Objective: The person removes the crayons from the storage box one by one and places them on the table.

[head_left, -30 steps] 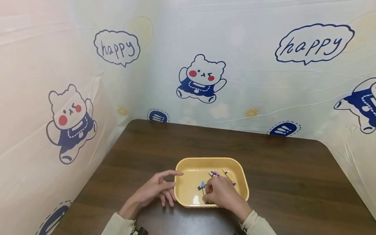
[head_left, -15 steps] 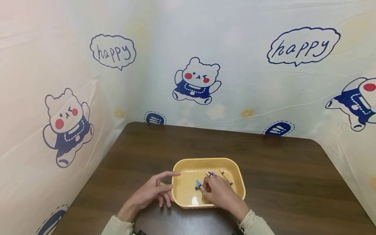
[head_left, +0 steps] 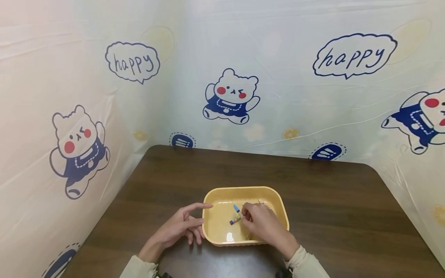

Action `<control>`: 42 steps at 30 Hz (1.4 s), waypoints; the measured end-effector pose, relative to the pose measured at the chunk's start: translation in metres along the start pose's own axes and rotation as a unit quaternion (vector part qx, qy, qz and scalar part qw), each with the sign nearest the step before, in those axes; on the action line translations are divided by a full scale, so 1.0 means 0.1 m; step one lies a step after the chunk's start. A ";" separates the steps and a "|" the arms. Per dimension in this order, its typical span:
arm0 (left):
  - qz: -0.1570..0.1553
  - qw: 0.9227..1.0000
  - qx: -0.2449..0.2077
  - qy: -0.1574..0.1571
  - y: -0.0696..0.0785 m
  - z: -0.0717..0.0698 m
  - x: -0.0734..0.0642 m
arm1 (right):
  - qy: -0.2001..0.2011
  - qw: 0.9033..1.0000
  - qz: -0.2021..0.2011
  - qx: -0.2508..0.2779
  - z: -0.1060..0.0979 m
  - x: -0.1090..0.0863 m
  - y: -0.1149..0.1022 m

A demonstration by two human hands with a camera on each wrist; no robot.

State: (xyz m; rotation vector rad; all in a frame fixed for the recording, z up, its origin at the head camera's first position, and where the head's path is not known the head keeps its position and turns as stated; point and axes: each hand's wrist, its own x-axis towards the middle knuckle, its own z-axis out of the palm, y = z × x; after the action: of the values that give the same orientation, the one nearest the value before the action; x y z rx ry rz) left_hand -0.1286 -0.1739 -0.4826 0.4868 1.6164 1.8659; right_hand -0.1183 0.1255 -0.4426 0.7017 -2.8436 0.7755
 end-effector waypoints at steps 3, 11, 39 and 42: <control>0.000 1.000 -0.005 -0.002 -0.01 0.00 0.00 | 0.013 1.000 -0.008 -0.006 -0.05 0.00 -0.01; -0.012 1.000 -0.025 -0.008 -0.01 0.00 0.00 | 0.041 0.999 -0.017 -0.011 -0.19 -0.01 -0.02; -0.008 0.999 -0.026 -0.022 -0.01 -0.03 -0.06 | 0.178 0.984 0.007 -0.013 -0.48 -0.43 0.08; -0.004 0.999 -0.028 -0.027 -0.01 -0.03 -0.04 | 0.196 0.980 0.012 -0.020 -0.52 -0.53 0.15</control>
State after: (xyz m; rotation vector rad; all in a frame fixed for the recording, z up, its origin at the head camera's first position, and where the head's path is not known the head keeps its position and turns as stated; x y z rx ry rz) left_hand -0.1275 -0.1787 -0.4841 0.5025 1.5237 1.8714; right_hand -0.0795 0.1850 -0.4160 0.4488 -2.5064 0.7610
